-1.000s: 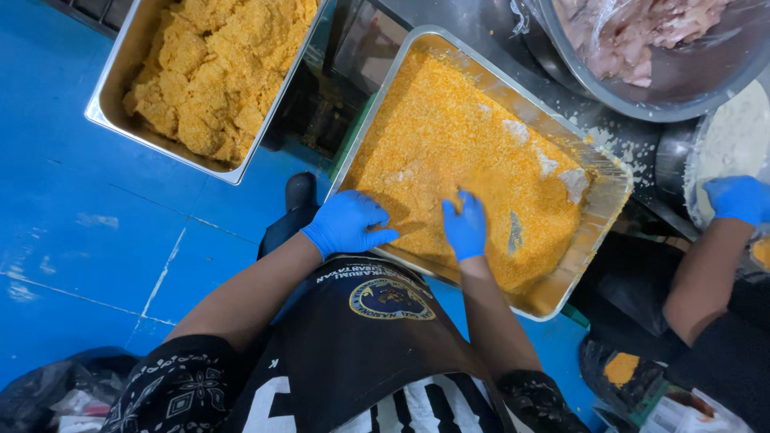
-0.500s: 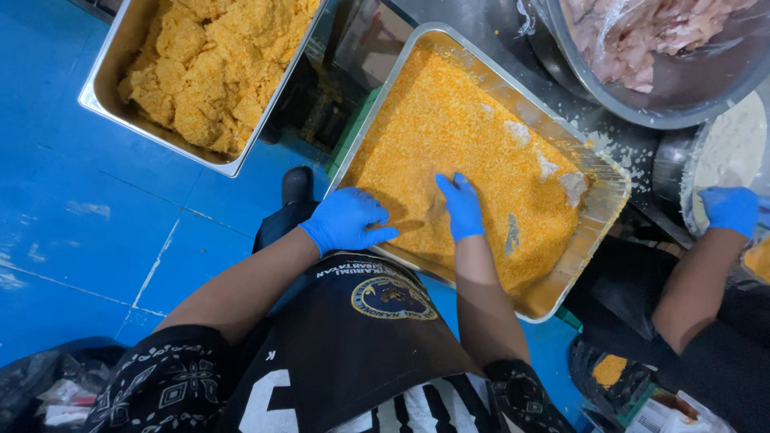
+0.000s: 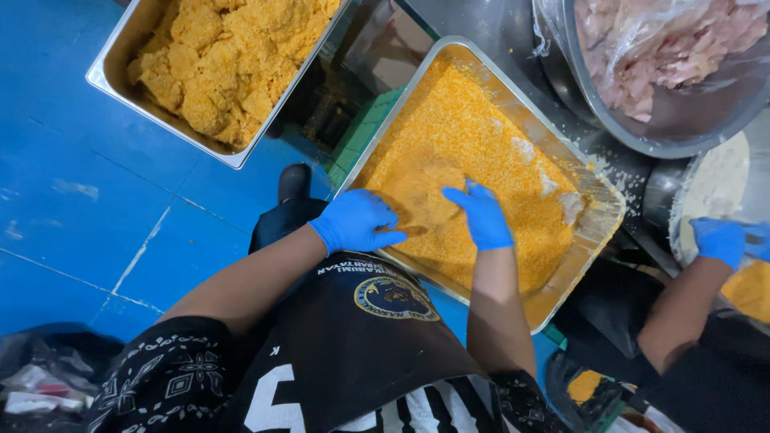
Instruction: The person takes raw chicken pieces and presses them into a large tray of orange breadcrumbs, turning and coating each piece by hand before setting it aside. A coworker beside them coats chicken in flour and batter while the person works through the breadcrumb tray.
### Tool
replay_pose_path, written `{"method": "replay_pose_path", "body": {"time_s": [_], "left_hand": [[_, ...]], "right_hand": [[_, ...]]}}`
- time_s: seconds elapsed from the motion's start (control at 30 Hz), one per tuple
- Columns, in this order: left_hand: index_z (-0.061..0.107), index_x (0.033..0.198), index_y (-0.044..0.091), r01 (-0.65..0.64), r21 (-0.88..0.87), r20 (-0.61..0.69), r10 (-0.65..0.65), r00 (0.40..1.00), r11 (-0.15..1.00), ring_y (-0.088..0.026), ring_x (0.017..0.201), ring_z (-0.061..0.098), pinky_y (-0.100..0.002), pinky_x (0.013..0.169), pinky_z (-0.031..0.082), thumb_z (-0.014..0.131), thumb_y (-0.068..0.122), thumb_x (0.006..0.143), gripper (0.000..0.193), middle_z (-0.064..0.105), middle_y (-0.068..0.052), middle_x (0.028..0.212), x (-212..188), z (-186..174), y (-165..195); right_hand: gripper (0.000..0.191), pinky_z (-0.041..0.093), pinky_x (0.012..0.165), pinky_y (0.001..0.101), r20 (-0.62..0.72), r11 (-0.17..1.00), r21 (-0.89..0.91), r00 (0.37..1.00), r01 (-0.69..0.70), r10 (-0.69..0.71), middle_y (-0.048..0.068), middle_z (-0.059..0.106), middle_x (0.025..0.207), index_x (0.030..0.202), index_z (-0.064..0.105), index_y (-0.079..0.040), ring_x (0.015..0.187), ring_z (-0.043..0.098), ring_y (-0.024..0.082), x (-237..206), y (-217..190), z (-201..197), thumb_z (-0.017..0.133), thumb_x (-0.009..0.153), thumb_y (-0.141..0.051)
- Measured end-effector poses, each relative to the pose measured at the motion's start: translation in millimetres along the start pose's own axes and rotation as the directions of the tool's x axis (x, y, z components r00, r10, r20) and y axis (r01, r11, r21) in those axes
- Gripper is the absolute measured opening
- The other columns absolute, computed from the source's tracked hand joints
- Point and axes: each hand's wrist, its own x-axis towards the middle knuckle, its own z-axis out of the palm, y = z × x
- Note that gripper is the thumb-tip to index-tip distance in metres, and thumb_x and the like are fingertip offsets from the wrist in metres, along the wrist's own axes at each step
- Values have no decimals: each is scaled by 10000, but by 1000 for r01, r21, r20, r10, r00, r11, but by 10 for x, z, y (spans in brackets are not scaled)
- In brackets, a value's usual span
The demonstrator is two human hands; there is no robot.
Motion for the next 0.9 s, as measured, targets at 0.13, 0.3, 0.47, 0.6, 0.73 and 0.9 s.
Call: {"method": "replay_pose_path", "body": {"time_s": [0.13, 0.3, 0.47, 0.6, 0.73, 0.9], "left_hand": [[707, 746, 179, -32, -24, -53, 31, 998, 999, -341, 704, 652, -493, 619, 494, 684, 536, 887, 384, 641, -91, 684, -16, -24, -5], [667, 741, 148, -140, -102, -139, 126, 982, 985, -357, 740, 645, -501, 618, 489, 665, 503, 919, 397, 646, -94, 729, -42, -58, -81], [616, 646, 125, -191, -81, -205, 171, 964, 978, -386, 693, 632, -519, 584, 465, 651, 525, 916, 483, 639, -111, 692, -83, -114, -191], [663, 655, 150, -115, -106, -164, 97, 982, 988, -398, 646, 627, -529, 562, 464, 646, 555, 885, 466, 669, -113, 687, -111, -144, -228], [673, 653, 156, -28, -151, -85, 15, 996, 988, -401, 640, 627, -533, 569, 464, 636, 583, 875, 483, 666, -120, 666, -140, -210, -244], [670, 667, 156, -23, -142, -50, 16, 999, 990, -402, 634, 626, -542, 563, 456, 615, 581, 886, 481, 660, -125, 655, -180, -263, -227]], "right_hand": [[671, 428, 1069, 321, -173, 980, -197, 984, -2, -32, 101, 650, 1342, 1372, 588, 36, 1256, 577, 182, -90, -134, -283, 827, 805, -235], [557, 454, 973, 366, -134, 987, -154, 989, 46, -67, 158, 656, 1185, 1301, 658, 132, 1108, 586, 244, -300, -583, -524, 809, 899, -223], [258, 497, 886, 263, -34, 976, -167, 988, 143, -150, 6, 721, 1081, 1156, 706, -57, 984, 655, 110, -198, -1203, -297, 710, 910, -134], [168, 420, 751, 342, 91, 961, -153, 971, 232, -220, 71, 562, 928, 1007, 585, 48, 870, 531, 176, 131, -1609, 428, 724, 1015, -46], [294, 493, 957, 322, 381, 986, 55, 909, 158, -167, 76, 658, 1165, 1217, 622, 20, 1094, 629, 187, 412, -2049, 1584, 695, 954, -90], [418, 529, 968, 338, 538, 995, 73, 838, 67, -96, 59, 687, 1222, 1340, 624, -31, 1109, 672, 173, 1004, -2386, 3142, 698, 951, -164]]}}
